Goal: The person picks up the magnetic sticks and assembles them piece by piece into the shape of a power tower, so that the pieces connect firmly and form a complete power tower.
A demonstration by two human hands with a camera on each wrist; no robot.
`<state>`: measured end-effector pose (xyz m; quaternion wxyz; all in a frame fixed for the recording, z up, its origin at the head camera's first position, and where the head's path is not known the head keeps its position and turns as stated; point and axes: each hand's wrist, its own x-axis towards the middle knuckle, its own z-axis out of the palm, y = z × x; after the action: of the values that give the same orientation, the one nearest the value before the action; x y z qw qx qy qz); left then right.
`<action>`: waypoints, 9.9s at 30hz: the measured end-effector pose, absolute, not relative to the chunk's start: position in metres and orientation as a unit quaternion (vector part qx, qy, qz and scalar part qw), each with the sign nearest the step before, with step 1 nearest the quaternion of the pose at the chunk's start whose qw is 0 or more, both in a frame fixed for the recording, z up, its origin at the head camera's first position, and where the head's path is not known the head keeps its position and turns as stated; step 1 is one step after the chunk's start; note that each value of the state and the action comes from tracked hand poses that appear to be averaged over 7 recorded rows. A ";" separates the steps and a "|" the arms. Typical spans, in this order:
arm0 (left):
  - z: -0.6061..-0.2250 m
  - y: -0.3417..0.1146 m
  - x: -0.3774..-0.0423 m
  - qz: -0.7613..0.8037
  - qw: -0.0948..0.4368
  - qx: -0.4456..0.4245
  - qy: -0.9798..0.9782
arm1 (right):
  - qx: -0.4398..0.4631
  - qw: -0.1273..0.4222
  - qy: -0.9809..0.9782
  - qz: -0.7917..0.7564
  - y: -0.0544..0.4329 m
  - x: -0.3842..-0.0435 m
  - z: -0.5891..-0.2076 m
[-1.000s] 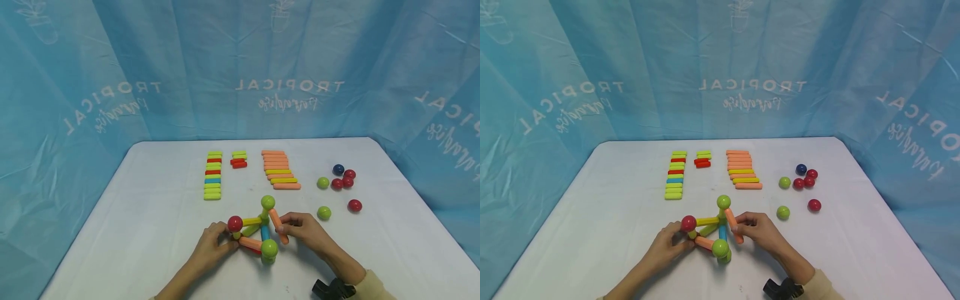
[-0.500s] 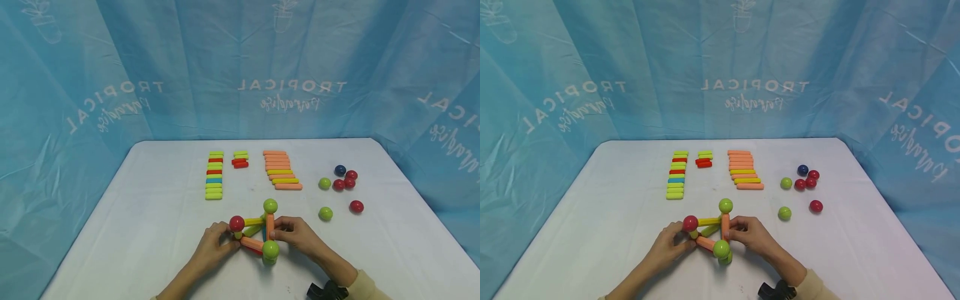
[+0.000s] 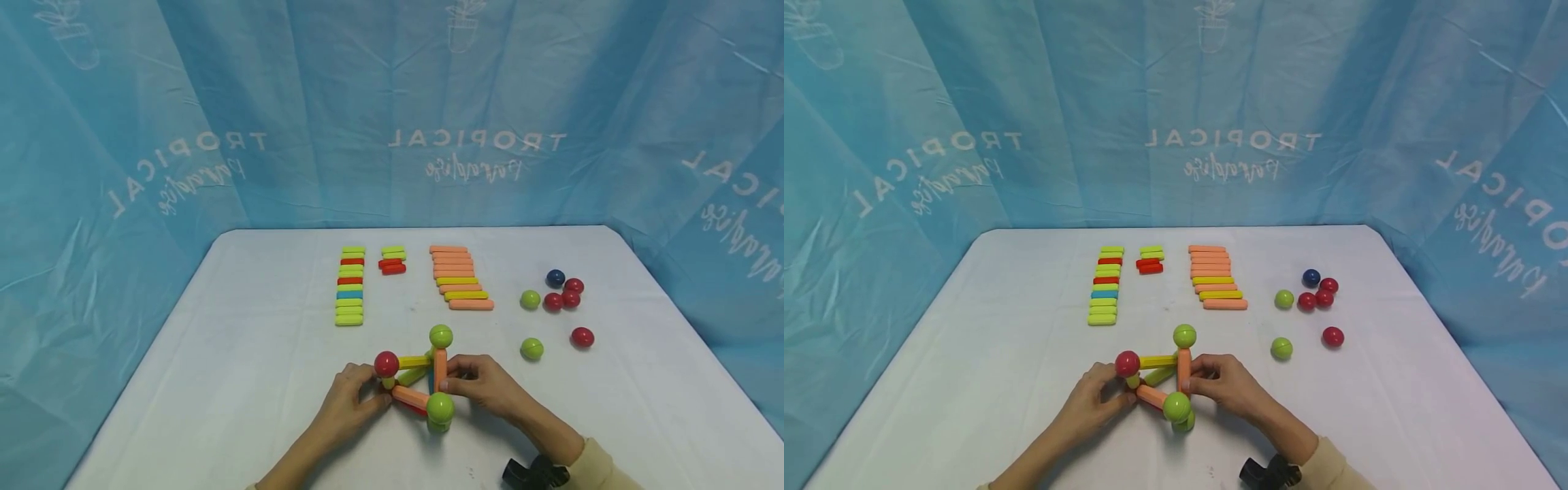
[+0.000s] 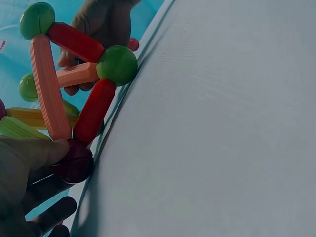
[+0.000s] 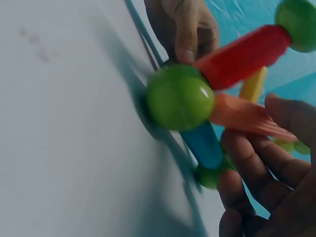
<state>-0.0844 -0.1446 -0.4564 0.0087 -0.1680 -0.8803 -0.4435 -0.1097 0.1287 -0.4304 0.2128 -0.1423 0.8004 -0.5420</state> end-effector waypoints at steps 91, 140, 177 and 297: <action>-0.456 -0.157 -0.106 -0.461 0.033 -0.113 -0.880 | -0.381 0.023 0.877 -0.292 0.068 -0.176 -0.365; -0.449 -0.154 -0.055 -0.461 0.011 -0.157 -0.873 | -0.206 -0.018 0.961 -0.182 0.041 -0.329 -0.439; -0.454 -0.146 -0.107 -0.437 0.017 -0.201 -0.877 | -0.235 -0.064 0.910 -0.334 0.097 -0.119 -0.375; -0.455 -0.100 -0.055 -0.463 0.021 -0.259 -0.847 | -0.058 0.008 0.876 -0.478 0.123 -0.100 -0.383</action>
<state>-0.0552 -0.0997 -0.4549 0.0213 -0.2590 -0.8474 -0.4631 -0.0999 0.1232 -0.3830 0.0081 -0.0576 0.8762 -0.4784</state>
